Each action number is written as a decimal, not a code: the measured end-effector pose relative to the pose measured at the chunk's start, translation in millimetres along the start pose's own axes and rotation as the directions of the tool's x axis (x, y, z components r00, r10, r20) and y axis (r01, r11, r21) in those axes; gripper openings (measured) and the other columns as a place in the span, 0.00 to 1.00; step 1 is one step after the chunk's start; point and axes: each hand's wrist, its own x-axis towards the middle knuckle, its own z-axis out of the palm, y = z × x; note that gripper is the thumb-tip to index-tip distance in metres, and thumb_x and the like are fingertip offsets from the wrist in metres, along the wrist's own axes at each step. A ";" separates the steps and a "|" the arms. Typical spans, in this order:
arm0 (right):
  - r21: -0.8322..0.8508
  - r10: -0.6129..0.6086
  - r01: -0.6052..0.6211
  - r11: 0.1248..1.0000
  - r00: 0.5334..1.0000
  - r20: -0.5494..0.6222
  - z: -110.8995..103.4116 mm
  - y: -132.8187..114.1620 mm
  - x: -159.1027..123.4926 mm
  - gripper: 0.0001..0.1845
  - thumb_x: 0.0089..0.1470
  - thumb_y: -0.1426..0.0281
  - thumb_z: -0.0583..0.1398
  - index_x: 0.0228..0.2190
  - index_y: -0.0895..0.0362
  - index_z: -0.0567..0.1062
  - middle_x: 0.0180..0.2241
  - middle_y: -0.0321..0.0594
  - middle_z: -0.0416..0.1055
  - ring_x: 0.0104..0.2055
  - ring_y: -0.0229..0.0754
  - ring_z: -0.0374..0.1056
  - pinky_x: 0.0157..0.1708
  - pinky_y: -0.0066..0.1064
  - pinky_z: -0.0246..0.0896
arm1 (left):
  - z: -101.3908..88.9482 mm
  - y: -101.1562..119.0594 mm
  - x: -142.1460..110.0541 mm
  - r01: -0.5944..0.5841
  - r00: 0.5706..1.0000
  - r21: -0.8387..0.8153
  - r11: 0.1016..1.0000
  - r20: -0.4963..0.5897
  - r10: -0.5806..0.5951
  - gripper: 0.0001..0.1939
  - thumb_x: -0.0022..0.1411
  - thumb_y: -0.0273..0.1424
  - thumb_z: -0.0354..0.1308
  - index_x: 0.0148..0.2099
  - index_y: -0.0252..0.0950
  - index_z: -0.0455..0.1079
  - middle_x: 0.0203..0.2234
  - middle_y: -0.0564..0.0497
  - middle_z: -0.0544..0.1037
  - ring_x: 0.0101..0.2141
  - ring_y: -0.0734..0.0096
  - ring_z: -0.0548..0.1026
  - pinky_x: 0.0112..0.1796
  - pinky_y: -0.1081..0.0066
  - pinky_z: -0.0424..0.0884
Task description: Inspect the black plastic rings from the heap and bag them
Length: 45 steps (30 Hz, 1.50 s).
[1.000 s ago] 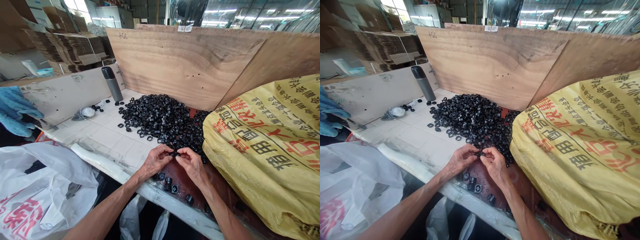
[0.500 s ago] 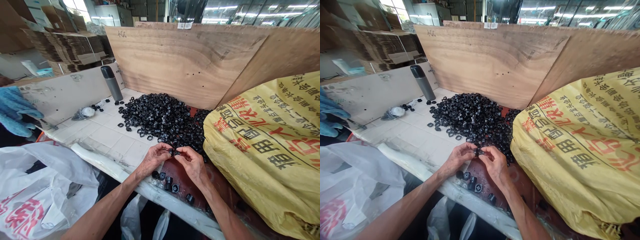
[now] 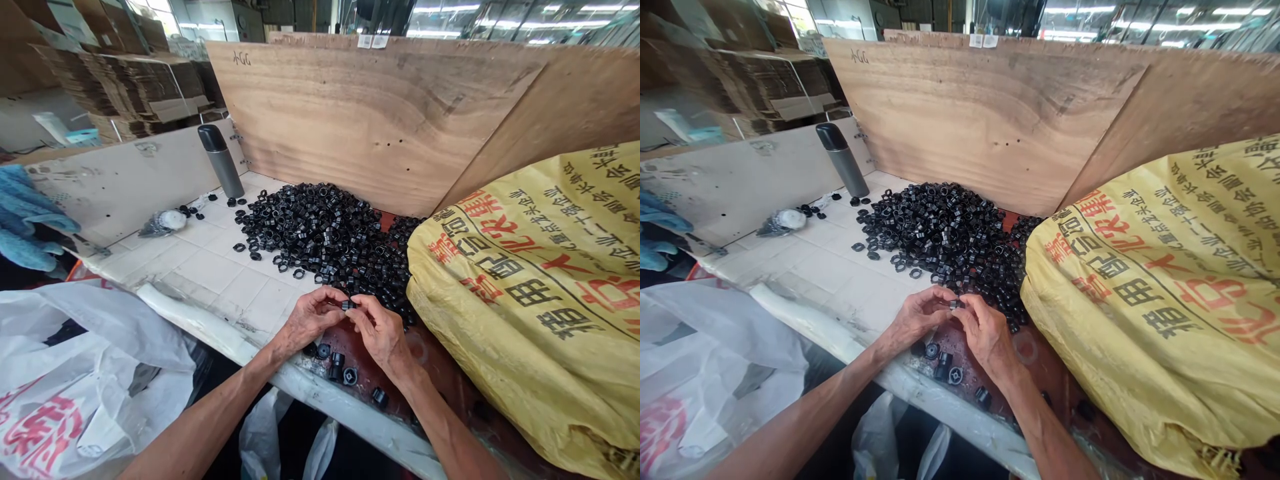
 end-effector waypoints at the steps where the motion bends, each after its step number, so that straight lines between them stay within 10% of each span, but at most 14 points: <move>1: -0.011 -0.013 0.013 1.000 1.000 0.018 -0.6 -1.0 -0.5 0.10 0.65 0.64 0.57 0.45 0.53 0.73 0.34 0.39 0.77 0.32 0.41 0.74 0.37 0.31 0.67 | 0.2 0.0 -0.1 -0.001 1.000 -0.006 1.000 0.001 0.001 0.14 0.55 0.33 0.69 0.43 0.35 0.74 0.37 0.49 0.79 0.37 0.69 0.78 0.41 0.70 0.74; 11: -0.183 -0.072 0.074 0.980 0.997 0.018 1.5 2.4 -1.4 0.20 0.67 0.62 0.54 0.23 0.55 0.68 0.21 0.36 0.69 0.24 0.37 0.66 0.29 0.28 0.56 | 1.7 0.7 -2.3 -0.065 0.998 0.081 0.995 0.004 0.065 0.11 0.57 0.33 0.67 0.42 0.33 0.76 0.39 0.47 0.79 0.40 0.66 0.77 0.46 0.68 0.73; 17: -0.009 -0.057 0.057 0.998 0.998 -0.015 -3.5 -6.3 -0.1 0.10 0.62 0.63 0.59 0.43 0.55 0.72 0.31 0.37 0.74 0.30 0.39 0.70 0.33 0.27 0.64 | 1.3 0.8 -1.4 -0.022 1.000 0.000 1.000 -0.016 0.022 0.11 0.56 0.30 0.68 0.42 0.34 0.75 0.38 0.48 0.78 0.38 0.68 0.77 0.43 0.70 0.72; 23: -0.104 -0.032 0.033 0.994 0.999 0.008 -3.9 -2.4 -0.1 0.19 0.66 0.62 0.55 0.24 0.55 0.71 0.20 0.34 0.67 0.23 0.37 0.65 0.28 0.28 0.58 | 1.1 0.5 -1.8 -0.046 0.999 0.023 0.999 0.001 0.046 0.10 0.57 0.29 0.67 0.42 0.33 0.75 0.38 0.48 0.78 0.38 0.69 0.76 0.43 0.70 0.71; 28: -0.031 -0.044 0.044 0.999 0.999 -0.001 -4.3 -5.2 -0.5 0.11 0.64 0.64 0.56 0.43 0.56 0.74 0.29 0.37 0.74 0.28 0.38 0.69 0.32 0.27 0.61 | 1.1 0.5 -1.7 -0.044 0.999 0.019 0.999 -0.001 0.044 0.09 0.57 0.29 0.67 0.41 0.34 0.75 0.38 0.48 0.77 0.39 0.69 0.76 0.43 0.70 0.71; 37: -0.114 -0.062 0.065 0.991 0.998 0.030 -6.9 -8.9 -0.8 0.18 0.62 0.62 0.58 0.22 0.55 0.70 0.18 0.32 0.63 0.21 0.35 0.59 0.26 0.28 0.55 | 2.5 4.7 -1.7 -0.017 1.000 0.022 1.000 -0.021 0.017 0.10 0.56 0.30 0.67 0.41 0.34 0.75 0.38 0.48 0.77 0.38 0.69 0.76 0.41 0.71 0.72; 45: 0.004 -0.022 0.022 1.000 0.999 -0.034 -9.6 -10.2 1.5 0.07 0.61 0.65 0.59 0.34 0.54 0.74 0.27 0.35 0.73 0.26 0.38 0.69 0.30 0.28 0.64 | 1.3 0.6 -3.9 -0.014 1.000 0.054 0.998 0.000 0.014 0.10 0.57 0.30 0.66 0.42 0.34 0.76 0.38 0.48 0.78 0.38 0.68 0.76 0.41 0.71 0.72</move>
